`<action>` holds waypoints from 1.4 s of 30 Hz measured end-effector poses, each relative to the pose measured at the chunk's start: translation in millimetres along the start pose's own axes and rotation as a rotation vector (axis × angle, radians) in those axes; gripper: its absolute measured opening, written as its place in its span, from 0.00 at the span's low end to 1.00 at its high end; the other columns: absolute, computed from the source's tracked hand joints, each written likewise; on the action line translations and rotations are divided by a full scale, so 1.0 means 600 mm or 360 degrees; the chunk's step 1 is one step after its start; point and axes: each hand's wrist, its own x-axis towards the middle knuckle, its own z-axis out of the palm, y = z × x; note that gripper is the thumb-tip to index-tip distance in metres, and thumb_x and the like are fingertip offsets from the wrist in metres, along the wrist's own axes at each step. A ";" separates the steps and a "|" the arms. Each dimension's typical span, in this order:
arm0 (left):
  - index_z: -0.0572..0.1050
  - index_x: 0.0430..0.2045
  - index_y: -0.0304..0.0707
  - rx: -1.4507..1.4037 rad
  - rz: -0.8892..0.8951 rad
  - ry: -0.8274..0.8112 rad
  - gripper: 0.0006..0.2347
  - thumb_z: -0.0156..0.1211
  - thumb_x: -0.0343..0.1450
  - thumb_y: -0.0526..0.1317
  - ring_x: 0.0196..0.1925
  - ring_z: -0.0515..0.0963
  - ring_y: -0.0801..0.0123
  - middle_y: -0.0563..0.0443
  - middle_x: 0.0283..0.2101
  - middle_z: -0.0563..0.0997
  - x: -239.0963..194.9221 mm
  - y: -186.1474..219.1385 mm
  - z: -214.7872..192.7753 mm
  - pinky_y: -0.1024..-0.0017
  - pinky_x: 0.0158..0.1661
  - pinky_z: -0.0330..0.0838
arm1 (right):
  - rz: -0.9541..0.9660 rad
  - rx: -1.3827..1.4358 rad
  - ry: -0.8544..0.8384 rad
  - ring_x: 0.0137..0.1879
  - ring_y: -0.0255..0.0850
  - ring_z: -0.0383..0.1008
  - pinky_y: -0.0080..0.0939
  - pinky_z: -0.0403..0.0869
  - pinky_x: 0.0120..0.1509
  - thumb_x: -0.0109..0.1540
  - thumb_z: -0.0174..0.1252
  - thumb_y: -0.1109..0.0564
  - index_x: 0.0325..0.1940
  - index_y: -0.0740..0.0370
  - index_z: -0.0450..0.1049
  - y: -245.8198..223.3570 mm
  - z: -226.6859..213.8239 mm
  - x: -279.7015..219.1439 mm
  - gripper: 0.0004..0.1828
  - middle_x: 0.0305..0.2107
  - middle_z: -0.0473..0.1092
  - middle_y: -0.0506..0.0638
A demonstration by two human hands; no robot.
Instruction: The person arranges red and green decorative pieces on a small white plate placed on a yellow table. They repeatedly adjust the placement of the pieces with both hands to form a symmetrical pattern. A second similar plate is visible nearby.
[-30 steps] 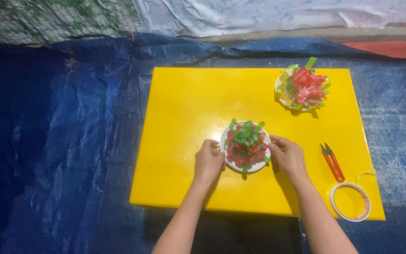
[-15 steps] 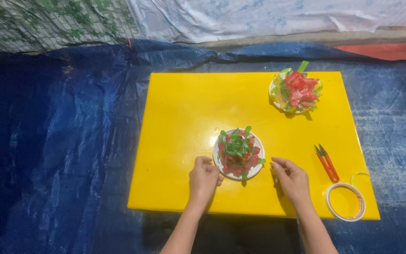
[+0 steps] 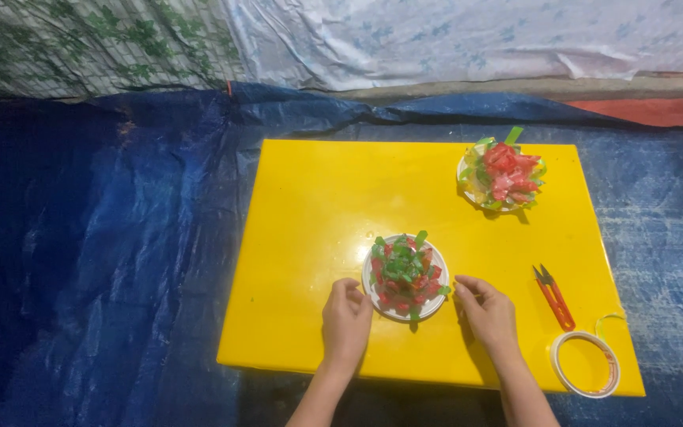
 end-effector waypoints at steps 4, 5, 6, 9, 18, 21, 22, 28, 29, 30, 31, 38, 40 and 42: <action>0.72 0.46 0.47 0.0044 0.0115 0.0084 0.11 0.58 0.71 0.44 0.37 0.82 0.67 0.55 0.44 0.81 0.017 -0.017 0.003 0.64 0.36 0.75 | -0.0120 -0.0068 0.0046 0.33 0.34 0.76 0.36 0.73 0.47 0.64 0.59 0.45 0.51 0.50 0.84 0.026 0.001 0.038 0.17 0.32 0.82 0.44; 0.72 0.47 0.49 0.0029 0.0077 0.0078 0.12 0.60 0.71 0.44 0.41 0.83 0.69 0.55 0.47 0.81 0.012 -0.006 -0.001 0.69 0.38 0.79 | -0.0080 -0.0054 0.0032 0.38 0.36 0.77 0.38 0.73 0.49 0.64 0.59 0.46 0.52 0.51 0.84 0.010 -0.003 0.033 0.17 0.36 0.82 0.45; 0.72 0.48 0.50 0.0010 0.0042 0.0074 0.13 0.63 0.70 0.44 0.45 0.83 0.70 0.55 0.50 0.80 0.008 0.007 -0.005 0.74 0.40 0.82 | -0.0044 -0.0041 0.0020 0.42 0.38 0.77 0.39 0.73 0.51 0.65 0.58 0.47 0.54 0.52 0.83 -0.007 -0.008 0.028 0.18 0.41 0.82 0.45; 0.73 0.49 0.48 -0.0009 0.0057 0.0059 0.13 0.61 0.71 0.44 0.45 0.82 0.70 0.55 0.51 0.79 0.017 0.002 -0.008 0.71 0.41 0.81 | -0.0048 -0.0037 0.0004 0.41 0.36 0.77 0.38 0.73 0.53 0.64 0.58 0.46 0.53 0.52 0.83 -0.003 -0.003 0.045 0.18 0.44 0.82 0.42; 0.74 0.51 0.50 0.0002 0.0018 0.0070 0.15 0.63 0.70 0.45 0.47 0.83 0.71 0.57 0.55 0.78 0.030 0.004 -0.003 0.72 0.44 0.83 | -0.0232 -0.0130 -0.0104 0.38 0.40 0.82 0.43 0.77 0.44 0.65 0.56 0.48 0.55 0.51 0.81 -0.080 -0.008 0.077 0.18 0.51 0.79 0.43; 0.74 0.52 0.47 0.0029 0.0096 0.0069 0.14 0.59 0.71 0.43 0.42 0.81 0.71 0.57 0.54 0.78 0.049 -0.010 0.001 0.71 0.42 0.81 | -0.0380 -0.0256 -0.0163 0.49 0.44 0.78 0.48 0.74 0.57 0.66 0.55 0.47 0.56 0.52 0.80 -0.120 -0.010 0.082 0.18 0.54 0.77 0.46; 0.74 0.52 0.47 0.0032 0.0100 0.0069 0.14 0.59 0.71 0.43 0.42 0.81 0.71 0.57 0.54 0.78 0.052 -0.009 -0.002 0.71 0.42 0.81 | -0.0380 -0.0251 -0.0160 0.49 0.44 0.78 0.48 0.74 0.57 0.66 0.55 0.47 0.56 0.52 0.80 -0.125 -0.009 0.091 0.18 0.54 0.77 0.46; 0.76 0.53 0.43 0.0087 0.0316 0.0051 0.15 0.57 0.71 0.39 0.47 0.81 0.69 0.53 0.53 0.79 0.123 -0.016 -0.003 0.70 0.52 0.76 | -0.0379 -0.0397 -0.0357 0.56 0.45 0.77 0.49 0.73 0.62 0.65 0.56 0.49 0.59 0.49 0.79 -0.152 -0.012 0.117 0.19 0.57 0.75 0.48; 0.76 0.53 0.41 0.0145 0.0294 -0.0013 0.16 0.57 0.71 0.38 0.51 0.81 0.62 0.49 0.52 0.79 0.144 -0.015 -0.005 0.66 0.53 0.76 | -0.0464 -0.0409 -0.0331 0.56 0.52 0.78 0.54 0.74 0.61 0.64 0.58 0.52 0.58 0.52 0.80 -0.135 -0.010 0.126 0.18 0.54 0.77 0.53; 0.77 0.53 0.40 0.0197 0.0273 -0.0074 0.16 0.57 0.70 0.36 0.55 0.81 0.55 0.45 0.50 0.79 0.166 -0.013 -0.007 0.62 0.55 0.77 | -0.0555 -0.0421 -0.0306 0.55 0.59 0.80 0.59 0.76 0.61 0.63 0.60 0.56 0.57 0.55 0.81 -0.122 -0.008 0.137 0.18 0.50 0.79 0.59; 0.77 0.53 0.40 0.0193 0.0270 -0.0072 0.16 0.57 0.70 0.36 0.55 0.81 0.55 0.45 0.50 0.79 0.191 -0.019 0.003 0.62 0.55 0.77 | -0.0557 -0.0426 -0.0309 0.55 0.59 0.80 0.59 0.76 0.61 0.63 0.60 0.56 0.57 0.55 0.81 -0.108 -0.013 0.137 0.18 0.50 0.79 0.59; 0.83 0.46 0.58 0.0392 0.0273 -0.0294 0.16 0.59 0.65 0.43 0.59 0.80 0.59 0.57 0.48 0.85 0.311 -0.042 0.050 0.60 0.59 0.73 | -0.0330 -0.0588 -0.0466 0.55 0.56 0.82 0.56 0.75 0.63 0.63 0.61 0.48 0.59 0.51 0.81 -0.089 -0.024 0.089 0.21 0.44 0.84 0.55; 0.84 0.45 0.56 0.0397 0.0254 -0.0343 0.16 0.57 0.64 0.42 0.59 0.80 0.57 0.55 0.47 0.85 0.300 -0.028 0.049 0.59 0.59 0.73 | -0.0249 -0.0605 -0.0487 0.54 0.54 0.83 0.53 0.76 0.62 0.63 0.61 0.47 0.60 0.50 0.81 -0.089 -0.021 0.078 0.21 0.42 0.85 0.53; 0.85 0.42 0.48 0.0341 0.0215 -0.0452 0.15 0.54 0.66 0.38 0.61 0.78 0.49 0.48 0.49 0.85 0.283 -0.015 0.048 0.56 0.60 0.71 | -0.0214 -0.0539 -0.0523 0.54 0.54 0.83 0.55 0.75 0.63 0.62 0.62 0.48 0.62 0.51 0.79 -0.088 -0.014 0.074 0.23 0.43 0.84 0.55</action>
